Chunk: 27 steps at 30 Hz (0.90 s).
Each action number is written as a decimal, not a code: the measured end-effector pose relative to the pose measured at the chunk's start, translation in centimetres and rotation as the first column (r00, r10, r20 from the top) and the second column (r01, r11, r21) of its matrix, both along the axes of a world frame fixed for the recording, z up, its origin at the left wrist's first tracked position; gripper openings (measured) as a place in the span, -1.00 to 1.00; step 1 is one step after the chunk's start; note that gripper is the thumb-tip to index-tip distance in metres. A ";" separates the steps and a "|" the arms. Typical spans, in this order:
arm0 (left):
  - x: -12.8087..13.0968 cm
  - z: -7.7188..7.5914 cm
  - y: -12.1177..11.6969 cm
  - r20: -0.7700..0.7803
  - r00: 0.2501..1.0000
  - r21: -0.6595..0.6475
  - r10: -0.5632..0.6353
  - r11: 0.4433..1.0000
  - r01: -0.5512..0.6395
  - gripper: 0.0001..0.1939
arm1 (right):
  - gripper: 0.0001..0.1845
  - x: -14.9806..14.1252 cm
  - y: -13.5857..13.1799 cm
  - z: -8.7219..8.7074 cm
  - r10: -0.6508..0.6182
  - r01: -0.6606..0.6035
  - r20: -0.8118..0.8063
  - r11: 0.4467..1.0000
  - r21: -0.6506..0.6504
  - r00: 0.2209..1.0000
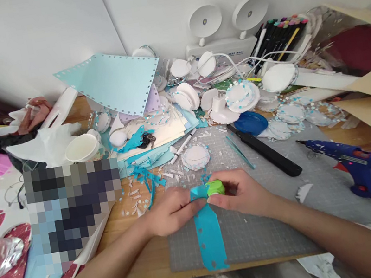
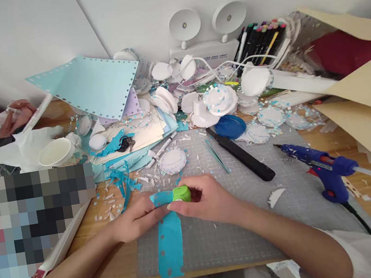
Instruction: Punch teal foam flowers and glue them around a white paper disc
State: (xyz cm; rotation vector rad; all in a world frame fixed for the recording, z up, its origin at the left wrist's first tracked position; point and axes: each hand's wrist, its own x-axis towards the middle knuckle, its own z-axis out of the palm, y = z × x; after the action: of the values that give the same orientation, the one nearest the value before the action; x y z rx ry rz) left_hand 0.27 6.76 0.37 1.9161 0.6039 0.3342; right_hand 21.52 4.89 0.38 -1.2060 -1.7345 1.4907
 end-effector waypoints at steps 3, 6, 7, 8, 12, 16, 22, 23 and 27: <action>-0.1 0.1 0.1 -0.006 1.000 -0.062 0.005 0.998 -0.005 -0.57 | -0.62 0.0 -0.1 0.3 0.035 -0.035 -0.029 0.999 -0.004 0.999; 0.0 0.3 0.1 -0.011 1.000 -0.075 0.013 0.997 -0.014 -0.56 | -0.61 0.1 -0.2 0.3 0.061 -0.061 -0.033 0.998 -0.003 0.998; 0.0 0.3 0.1 -0.013 1.000 -0.073 0.018 0.997 -0.018 -0.56 | -0.61 0.1 -0.2 0.2 0.064 -0.064 -0.033 0.998 -0.001 0.997; 0.0 0.3 0.1 -0.018 1.000 -0.070 0.018 0.997 -0.019 -0.57 | -0.62 0.1 -0.2 0.2 0.065 -0.065 -0.036 0.998 0.002 0.997; 0.1 0.3 0.0 -0.039 0.999 -0.045 0.009 0.999 -0.011 -0.57 | -0.65 -0.1 -0.3 0.0 0.053 -0.052 -0.055 0.998 0.022 0.997; 0.1 0.2 0.0 -0.042 0.999 -0.018 0.022 1.000 -0.022 -0.56 | -0.67 -0.4 -0.3 -0.1 0.030 -0.026 -0.084 0.999 0.044 0.996; 0.2 0.2 0.0 -0.031 0.999 0.100 -0.024 0.995 0.027 -0.61 | -0.67 -0.6 -0.6 -0.4 0.017 -0.018 -0.175 1.000 -0.003 0.984; 0.2 0.1 0.0 -0.024 0.999 0.115 -0.032 0.993 0.034 -0.61 | -0.68 -0.7 -0.6 -0.4 0.033 -0.038 -0.192 0.999 -0.025 0.981; 0.2 -0.2 0.0 -0.040 0.998 0.195 -0.054 0.979 0.061 -0.63 | -0.69 -1.0 -0.9 -0.7 0.047 -0.082 -0.297 0.991 -0.105 0.954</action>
State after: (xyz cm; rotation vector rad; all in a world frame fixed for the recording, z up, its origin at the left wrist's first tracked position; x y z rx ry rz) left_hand 0.52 6.75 0.18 2.1280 0.5532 0.3347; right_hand 20.51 3.99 -0.30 -0.9322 -1.5175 1.7332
